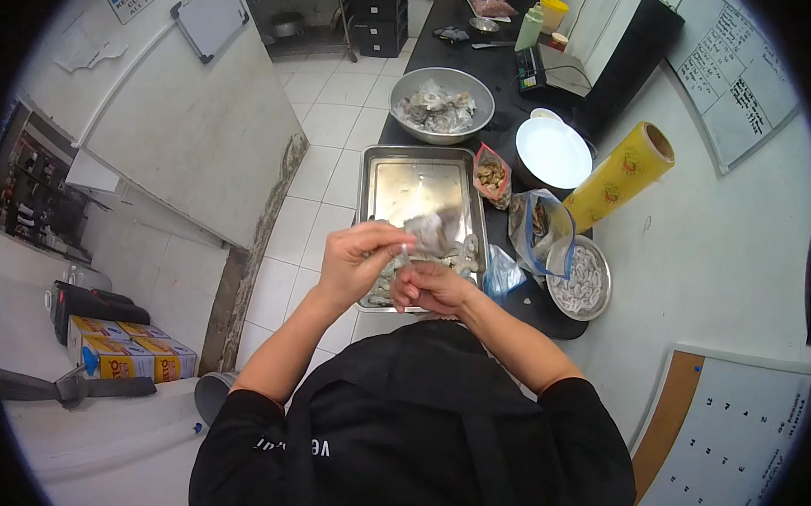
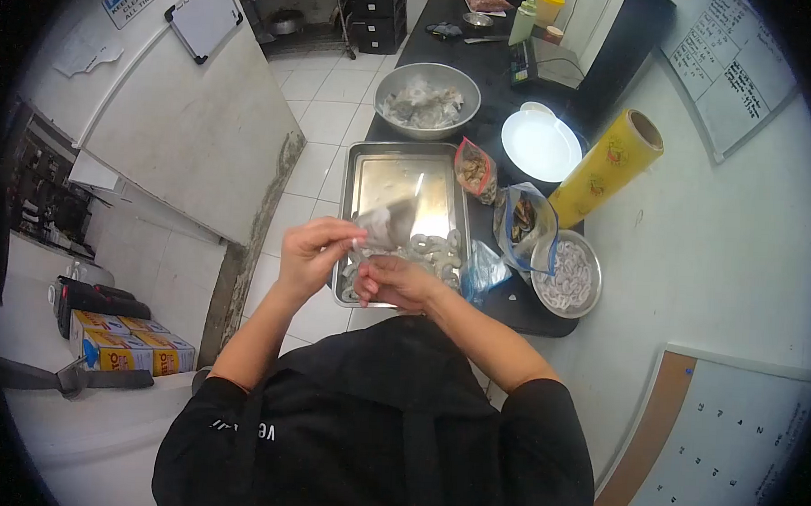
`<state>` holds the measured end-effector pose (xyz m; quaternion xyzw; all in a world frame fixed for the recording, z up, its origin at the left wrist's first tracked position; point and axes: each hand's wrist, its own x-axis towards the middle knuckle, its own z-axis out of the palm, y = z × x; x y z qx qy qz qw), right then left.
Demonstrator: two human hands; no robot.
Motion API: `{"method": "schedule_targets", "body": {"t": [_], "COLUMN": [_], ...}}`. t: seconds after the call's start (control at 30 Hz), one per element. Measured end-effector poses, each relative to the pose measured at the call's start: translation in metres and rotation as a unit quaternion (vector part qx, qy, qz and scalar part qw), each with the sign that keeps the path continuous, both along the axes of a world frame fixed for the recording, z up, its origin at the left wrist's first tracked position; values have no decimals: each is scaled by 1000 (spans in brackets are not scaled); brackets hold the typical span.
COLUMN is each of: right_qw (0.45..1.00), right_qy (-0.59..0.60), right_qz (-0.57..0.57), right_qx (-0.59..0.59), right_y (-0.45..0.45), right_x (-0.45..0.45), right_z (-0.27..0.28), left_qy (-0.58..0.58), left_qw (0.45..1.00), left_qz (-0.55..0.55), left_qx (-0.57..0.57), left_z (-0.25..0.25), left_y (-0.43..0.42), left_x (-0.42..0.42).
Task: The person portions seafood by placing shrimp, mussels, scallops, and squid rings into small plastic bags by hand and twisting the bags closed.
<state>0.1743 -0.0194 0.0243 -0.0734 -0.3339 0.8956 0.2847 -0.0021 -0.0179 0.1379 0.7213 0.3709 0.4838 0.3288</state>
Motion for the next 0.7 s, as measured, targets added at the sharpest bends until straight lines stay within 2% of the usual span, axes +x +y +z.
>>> {"method": "schedule_targets", "body": {"t": [0.03, 0.1, 0.13, 0.17, 0.2, 0.23, 0.3, 0.33, 0.37, 0.4, 0.43, 0.47, 0.5, 0.57, 0.6, 0.63, 0.67, 0.7], "right_qw": [999, 999, 973, 896, 930, 931, 906, 859, 861, 764, 644, 605, 607, 532, 534, 536, 564, 591], "right_qy": [35, 13, -104, -217, -227, -226, -221, -251, -249, -293, -328, -353, -350, -372, -387, -386, -407, -427], "right_qz": [11, 31, -17, -65, -42, -41, -7, -37, -31, -63, -94, -107, -103, -106, -119, -115, -122, -131], "right_qx": [31, 22, 207, 381, 286, 285, 361, 445, 442, 571, 685, 706, 706, 753, 743, 742, 708, 672], "right_y": [4, 26, 36, 44, 46, 50, 57, 59, 61, 62, 63, 59, 57, 54, 49, 44, 39, 35], "right_x": [-4, 2, 10, 17, 21, 23, 25, 25, 26, 25, 25, 23, 22, 19, 16, 13, 10, 7], "right_z": [-2, -3, -8, -12, -2, 3, 7, 5, 5, 11, 17, 23, 26, 28, 30, 23, 10, -7], "left_qy": [-6, 0, 12, 23, 25, 49, 74, 97, 118, 117, 125, 132, 131, 158, 156, 117, 76, 76], "left_qw": [998, 996, 996, 996, 996, 992, 987, 983, 978, 978, 977, 976, 976, 974, 974, 964, 944, 944], "left_qz": [-55, -83, -84, -84, -85, -101, -112, -98, -85, -80, -64, -47, -44, -2, 0, 62, 123, 123], "left_qx": [-33, -32, -29, -25, -27, -56, -89, -120, -150, -156, -162, -168, -171, -163, -167, -232, -295, -298], "left_z": [1, -8, -10, -11, -17, -27, -43, -50, -57, -68, -80, -90, -96, -105, -111, -118, -127, -141], "left_y": [-4, -8, -11, -13, -14, -13, -15, -16, -18, -18, -17, -16, -16, -16, -16, -15, -16, -15], "left_x": [1, -3, -4, -6, -11, -18, -24, -26, -28, -29, -30, -31, -31, -32, -30, -27, -26, -27]}}
